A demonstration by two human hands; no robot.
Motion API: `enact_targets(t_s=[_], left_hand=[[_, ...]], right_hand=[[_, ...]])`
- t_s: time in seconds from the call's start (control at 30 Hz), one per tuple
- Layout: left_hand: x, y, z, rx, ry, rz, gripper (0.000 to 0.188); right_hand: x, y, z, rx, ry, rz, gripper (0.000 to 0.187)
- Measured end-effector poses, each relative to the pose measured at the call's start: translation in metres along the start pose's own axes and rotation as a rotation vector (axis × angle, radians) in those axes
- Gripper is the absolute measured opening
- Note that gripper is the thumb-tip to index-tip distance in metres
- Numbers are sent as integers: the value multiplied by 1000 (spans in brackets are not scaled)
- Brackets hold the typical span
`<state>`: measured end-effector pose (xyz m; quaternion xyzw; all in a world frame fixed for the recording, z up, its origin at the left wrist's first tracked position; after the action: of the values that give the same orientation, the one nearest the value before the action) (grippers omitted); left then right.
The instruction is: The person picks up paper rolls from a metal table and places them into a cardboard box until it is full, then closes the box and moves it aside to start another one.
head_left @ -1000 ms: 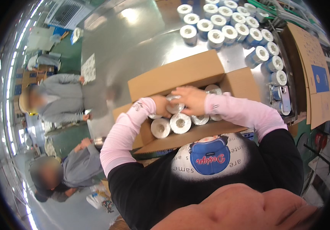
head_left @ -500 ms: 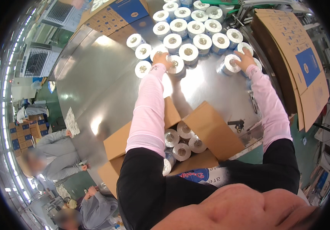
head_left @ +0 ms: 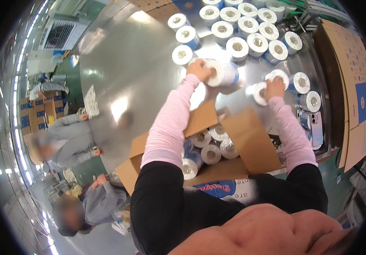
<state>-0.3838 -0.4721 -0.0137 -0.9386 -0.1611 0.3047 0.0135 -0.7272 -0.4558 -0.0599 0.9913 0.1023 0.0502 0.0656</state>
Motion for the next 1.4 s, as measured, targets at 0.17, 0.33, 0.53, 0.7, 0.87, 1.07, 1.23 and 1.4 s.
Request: enact_targets(t_s=[0.17,0.33,0.53,0.7,0.87,1.07,1.23,1.4], left_hand=[[-31,-72,-130,115,-1391,-17,51],[-66,-230,-239,-113,-418,582,50],[44,-334,-135,299,-517,-149,42],[-2,-356,-121,86,376,638,53],[36,-334,-64,427,511,717,61],[-68,-156,-154,557,-637,13,32],[1,37,-64,-223,-176,141,52],[83,98,-26,-343,199,-195,66]], right_hand=[[-9,-70,24,86,208,26,29],[-11,-9,-78,21,1093,263,23],[118,-48,-305,44,774,-904,26],[178,-136,-255,209,202,-1235,26],[168,-162,-173,317,360,-1044,34],[-11,-21,-156,-230,651,179,23],[-259,-37,2,195,57,789,76],[-189,1,26,229,67,988,88]])
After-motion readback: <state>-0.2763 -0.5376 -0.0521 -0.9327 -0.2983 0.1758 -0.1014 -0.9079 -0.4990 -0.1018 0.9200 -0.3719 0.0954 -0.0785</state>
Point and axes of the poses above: each hand's wrist, its own y-axis towards the middle knuckle, its own z-axis out of the palm, x = y × z, the point moved 1 cm from there along y, towards the middle knuckle, and after that the axes turned 11 degrees about -x, right-handed, at the moved point
